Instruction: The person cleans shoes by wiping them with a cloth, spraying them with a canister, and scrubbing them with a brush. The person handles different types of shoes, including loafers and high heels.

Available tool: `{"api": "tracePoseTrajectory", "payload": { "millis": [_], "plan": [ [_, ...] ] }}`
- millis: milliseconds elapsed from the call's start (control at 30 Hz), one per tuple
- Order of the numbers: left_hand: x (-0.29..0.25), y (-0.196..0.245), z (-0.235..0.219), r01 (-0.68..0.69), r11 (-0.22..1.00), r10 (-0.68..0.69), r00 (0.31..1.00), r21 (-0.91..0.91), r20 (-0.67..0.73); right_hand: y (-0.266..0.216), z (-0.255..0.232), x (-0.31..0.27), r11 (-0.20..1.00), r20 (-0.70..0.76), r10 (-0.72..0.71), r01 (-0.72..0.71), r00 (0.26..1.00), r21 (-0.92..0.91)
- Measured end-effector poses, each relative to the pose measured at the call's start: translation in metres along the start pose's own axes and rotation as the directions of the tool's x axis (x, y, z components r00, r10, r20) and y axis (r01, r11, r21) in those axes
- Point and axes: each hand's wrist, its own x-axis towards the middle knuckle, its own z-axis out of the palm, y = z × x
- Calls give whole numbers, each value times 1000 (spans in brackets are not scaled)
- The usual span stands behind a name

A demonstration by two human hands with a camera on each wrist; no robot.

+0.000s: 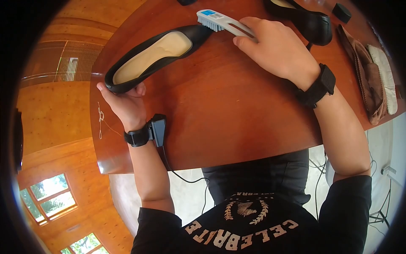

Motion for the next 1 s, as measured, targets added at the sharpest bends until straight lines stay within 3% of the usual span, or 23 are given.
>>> {"api": "tracePoseTrajectory", "payload": {
  "millis": [133, 233, 333, 433, 533, 633, 733, 900, 967, 1000],
  "plan": [
    [-1, -3, -6, -168, 976, 155, 983, 140, 100, 0, 0, 0, 995, -37, -66, 68, 997, 67],
    [-5, 1, 0, -337, 915, 299, 935, 222, 189, -2, -2, 1, 988, -43, -25, 31, 999, 149],
    [-7, 0, -1, -350, 908, 291, 922, 230, 254, 6, -1, 2, 984, -58, 1, 9, 998, 179],
    [-8, 1, -2, -337, 916, 273, 921, 216, 278, -8, -9, 0, 934, 64, 34, -55, 997, 353],
    [-9, 4, -2, -347, 904, 269, 916, 251, 297, -9, -9, -1, 890, 94, -88, 36, 992, 454],
    [-11, 6, 0, -337, 906, 257, 919, 255, 300, -4, -5, -1, 928, 33, -28, 13, 999, 373],
    [-11, 7, 2, -343, 904, 262, 916, 253, 305, -6, -10, 1, 947, 54, 111, -122, 992, 296],
    [-11, 7, 2, -346, 924, 284, 907, 165, 311, -3, 0, -1, 877, -45, -252, 248, 967, 413],
    [-11, 6, 2, -340, 934, 292, 905, 113, 310, -2, 5, -2, 819, -67, -324, 315, 944, 480],
    [-11, 6, 3, -336, 936, 291, 904, 103, 312, -4, 2, -2, 850, -28, -275, 257, 961, 460]
  ]
}}
